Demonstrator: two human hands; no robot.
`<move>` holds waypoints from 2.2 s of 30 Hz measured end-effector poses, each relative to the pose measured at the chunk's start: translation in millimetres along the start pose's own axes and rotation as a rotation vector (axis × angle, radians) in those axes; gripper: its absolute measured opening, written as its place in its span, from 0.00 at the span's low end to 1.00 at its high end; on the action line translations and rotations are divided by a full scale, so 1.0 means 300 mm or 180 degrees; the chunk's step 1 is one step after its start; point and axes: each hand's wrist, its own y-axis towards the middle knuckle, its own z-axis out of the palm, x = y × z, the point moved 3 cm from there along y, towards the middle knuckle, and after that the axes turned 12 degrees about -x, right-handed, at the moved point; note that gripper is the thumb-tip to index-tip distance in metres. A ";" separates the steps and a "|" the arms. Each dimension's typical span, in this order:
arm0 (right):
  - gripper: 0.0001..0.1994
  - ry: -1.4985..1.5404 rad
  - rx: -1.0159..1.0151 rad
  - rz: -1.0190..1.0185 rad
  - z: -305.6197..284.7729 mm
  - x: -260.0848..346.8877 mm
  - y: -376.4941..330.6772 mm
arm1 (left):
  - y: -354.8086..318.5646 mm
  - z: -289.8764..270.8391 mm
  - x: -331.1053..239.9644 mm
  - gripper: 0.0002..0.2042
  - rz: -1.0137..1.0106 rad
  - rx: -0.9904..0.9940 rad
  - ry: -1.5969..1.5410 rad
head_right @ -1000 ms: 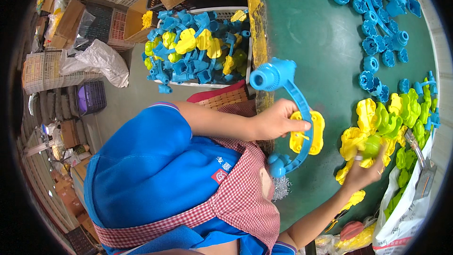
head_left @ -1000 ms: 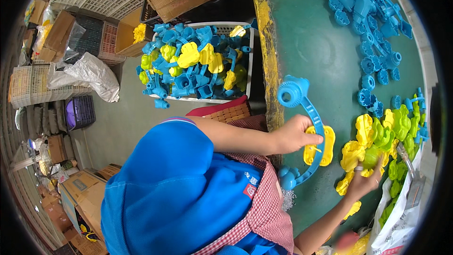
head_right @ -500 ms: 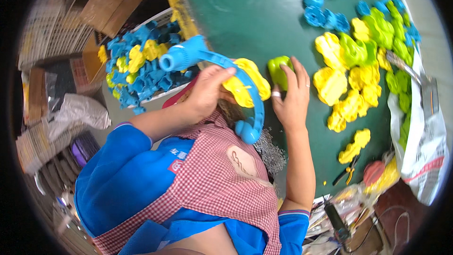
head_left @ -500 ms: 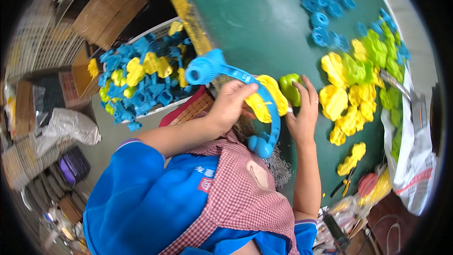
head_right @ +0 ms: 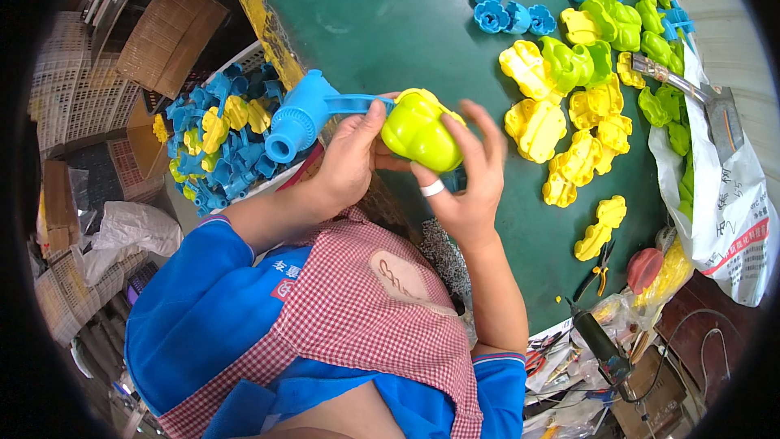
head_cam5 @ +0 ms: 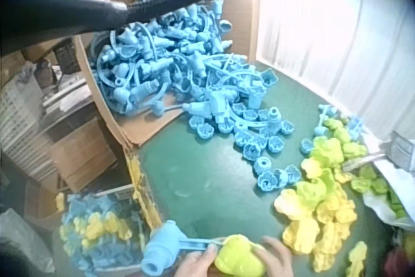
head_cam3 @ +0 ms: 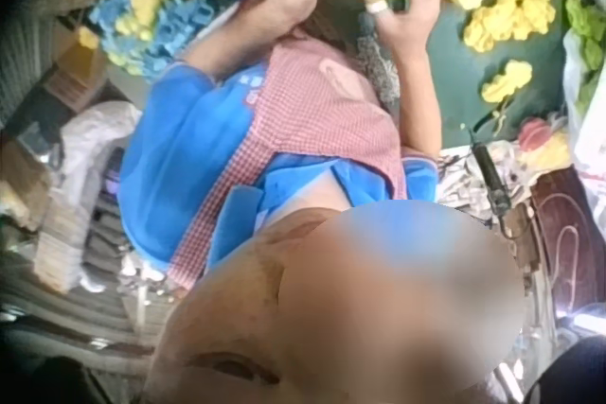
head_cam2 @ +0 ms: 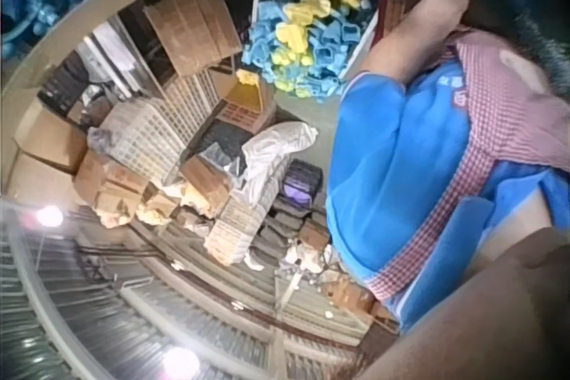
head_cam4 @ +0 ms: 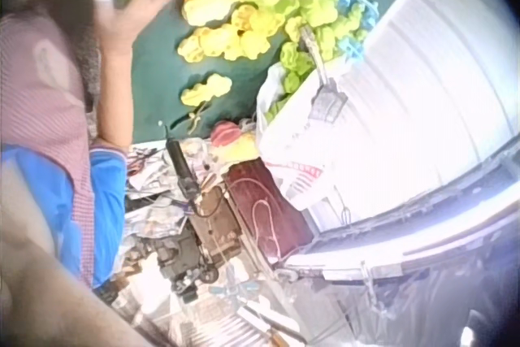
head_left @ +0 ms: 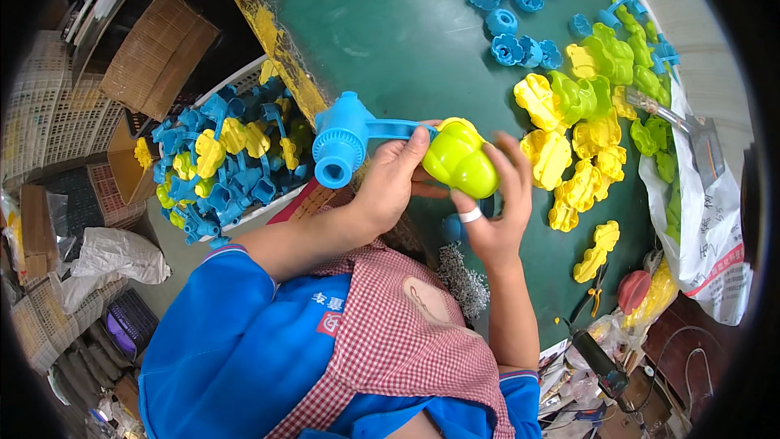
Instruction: The person assembles blue and yellow plastic components on a green workbench. They use a handheld power tool to fasten small metal pins into the parts, then connect the pieces together by hand. Finished assemblies are placed into a white basket.
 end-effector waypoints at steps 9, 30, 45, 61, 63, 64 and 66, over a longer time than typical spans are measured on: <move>0.33 0.0698 0.0195 0.0854 0.005 -0.016 0.026 | 0.007 0.002 -0.064 0.22 0.0303 0.0444 0.0417; 0.29 -0.1762 -0.0380 -0.0827 0.248 -0.570 1.011 | 0.351 -0.277 -0.229 0.35 0.2544 -0.1432 0.0845; 0.24 0.0448 -0.1246 0.0359 -0.161 -0.199 0.465 | 0.260 0.168 -0.192 0.30 0.2150 0.0693 0.1113; 0.18 -0.0803 -0.0641 -0.0274 -0.476 -0.185 0.110 | 0.085 0.538 -0.288 0.10 0.5750 0.2013 0.3909; 0.06 -0.1023 -0.0890 -0.0418 -0.478 -0.201 0.036 | 0.075 0.512 -0.263 0.08 0.6218 0.1398 0.2964; 0.07 -0.0854 -0.1268 0.0081 -0.488 -0.214 0.001 | 0.085 0.485 -0.236 0.08 0.6410 0.1074 0.2458; 0.10 -0.0017 -0.2021 0.1064 -0.500 -0.275 -0.090 | 0.117 0.439 -0.128 0.08 0.6363 0.1635 0.2459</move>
